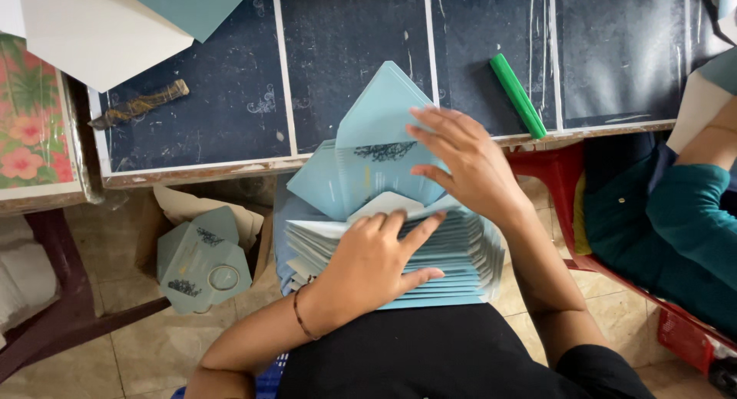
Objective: The person sits on a low stool and handles a stack of light blue envelopes. They repeatedly pick up the stack, fan through the envelopes to separate them, and then place the stack back down on the table.
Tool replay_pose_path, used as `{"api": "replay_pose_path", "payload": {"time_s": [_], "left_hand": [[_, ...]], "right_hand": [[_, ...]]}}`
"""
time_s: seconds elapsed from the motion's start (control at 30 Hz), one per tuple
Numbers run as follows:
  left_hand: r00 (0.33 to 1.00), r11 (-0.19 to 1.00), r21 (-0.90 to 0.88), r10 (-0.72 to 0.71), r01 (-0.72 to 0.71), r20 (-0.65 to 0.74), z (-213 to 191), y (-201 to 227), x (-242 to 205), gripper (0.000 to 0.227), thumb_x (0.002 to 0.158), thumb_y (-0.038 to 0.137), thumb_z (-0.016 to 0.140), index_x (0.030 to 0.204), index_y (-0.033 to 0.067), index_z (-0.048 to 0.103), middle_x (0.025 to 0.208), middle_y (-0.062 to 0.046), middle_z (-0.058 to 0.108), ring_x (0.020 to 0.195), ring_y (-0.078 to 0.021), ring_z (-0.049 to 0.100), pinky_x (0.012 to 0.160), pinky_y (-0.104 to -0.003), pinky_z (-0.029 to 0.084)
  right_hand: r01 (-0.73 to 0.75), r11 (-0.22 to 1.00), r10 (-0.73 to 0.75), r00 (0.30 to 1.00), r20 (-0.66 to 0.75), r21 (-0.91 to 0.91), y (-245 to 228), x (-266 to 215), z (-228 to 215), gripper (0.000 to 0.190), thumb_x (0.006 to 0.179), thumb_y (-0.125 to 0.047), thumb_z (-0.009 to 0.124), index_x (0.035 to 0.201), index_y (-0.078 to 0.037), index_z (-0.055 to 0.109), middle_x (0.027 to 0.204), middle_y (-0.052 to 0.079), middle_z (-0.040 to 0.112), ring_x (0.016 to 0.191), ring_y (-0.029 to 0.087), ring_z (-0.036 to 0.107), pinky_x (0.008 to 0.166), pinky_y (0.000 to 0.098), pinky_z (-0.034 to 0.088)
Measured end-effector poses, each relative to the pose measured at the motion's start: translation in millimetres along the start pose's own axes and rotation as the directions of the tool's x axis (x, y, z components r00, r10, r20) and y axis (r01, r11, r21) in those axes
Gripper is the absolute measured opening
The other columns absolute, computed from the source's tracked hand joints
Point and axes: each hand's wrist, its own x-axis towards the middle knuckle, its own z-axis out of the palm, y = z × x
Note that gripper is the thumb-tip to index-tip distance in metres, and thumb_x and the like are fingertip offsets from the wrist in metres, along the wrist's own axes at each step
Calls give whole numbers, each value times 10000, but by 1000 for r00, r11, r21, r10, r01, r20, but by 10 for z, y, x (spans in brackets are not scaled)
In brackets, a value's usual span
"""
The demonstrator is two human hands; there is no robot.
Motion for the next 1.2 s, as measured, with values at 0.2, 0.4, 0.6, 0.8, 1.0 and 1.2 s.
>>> {"api": "replay_pose_path", "payload": {"time_s": [0.2, 0.4, 0.6, 0.8, 1.0, 1.2], "left_hand": [[999, 996, -84, -40, 41, 2, 193, -23, -48, 1020, 942, 732, 630, 1525, -95, 504, 903, -232, 749, 797, -372, 760, 787, -457, 585], [996, 998, -48, -34, 30, -82, -143, 21, 97, 869, 837, 655, 774, 1301, -68, 646, 1734, -289, 376, 1648, -400, 316, 1288, -611, 289], [997, 989, -133, -71, 65, -39, -57, 32, 42, 914, 867, 667, 761, 1383, -73, 615, 1694, -406, 315, 1596, -633, 233, 1244, -775, 217], [996, 996, -57, -69, 66, -54, 50, 35, -2, 942, 887, 745, 674, 1408, -37, 603, 1682, -394, 352, 1584, -638, 254, 1264, -761, 162], [996, 993, -112, -48, 40, -71, 131, 29, -56, 874, 945, 710, 630, 1359, -59, 622, 1587, -410, 456, 1474, -646, 426, 1213, -738, 288], [999, 997, -73, -41, 39, -16, 193, -11, -45, 964, 931, 734, 611, 1498, -44, 564, 1206, -267, 657, 1097, -448, 653, 976, -529, 465]], "right_hand": [[-21, 999, 28, 969, 246, -29, -31, -280, 99, 714, 1113, -548, 479, 1682, -117, 460, 1744, 104, 457, 1596, 339, 407, 1292, 633, 198], [41, 996, -17, 961, 277, -82, -330, -536, -138, 770, 1112, -654, 357, 1669, -129, 445, 1768, 90, 406, 1678, 291, 253, 1334, 584, 21], [-92, 969, 37, 972, 230, 231, -256, -536, -254, 598, 1013, -521, 604, 1407, -88, 724, 1490, 137, 700, 1493, 379, 538, 1288, 619, 266], [-419, 866, 399, 908, 127, 274, 295, -183, 124, 533, 1057, -252, 699, 1567, -285, 550, 959, -55, 811, 927, 231, 796, 864, 424, 607], [-415, 729, 491, 871, 7, 545, 477, 96, 408, 501, 1068, -95, 748, 1516, -278, 617, 866, -8, 765, 752, 152, 691, 721, 309, 579], [-242, 903, 287, 955, -79, 356, 209, 148, 270, 378, 1002, -175, 830, 1367, -119, 750, 1054, 90, 722, 895, 314, 732, 785, 442, 602]]}}
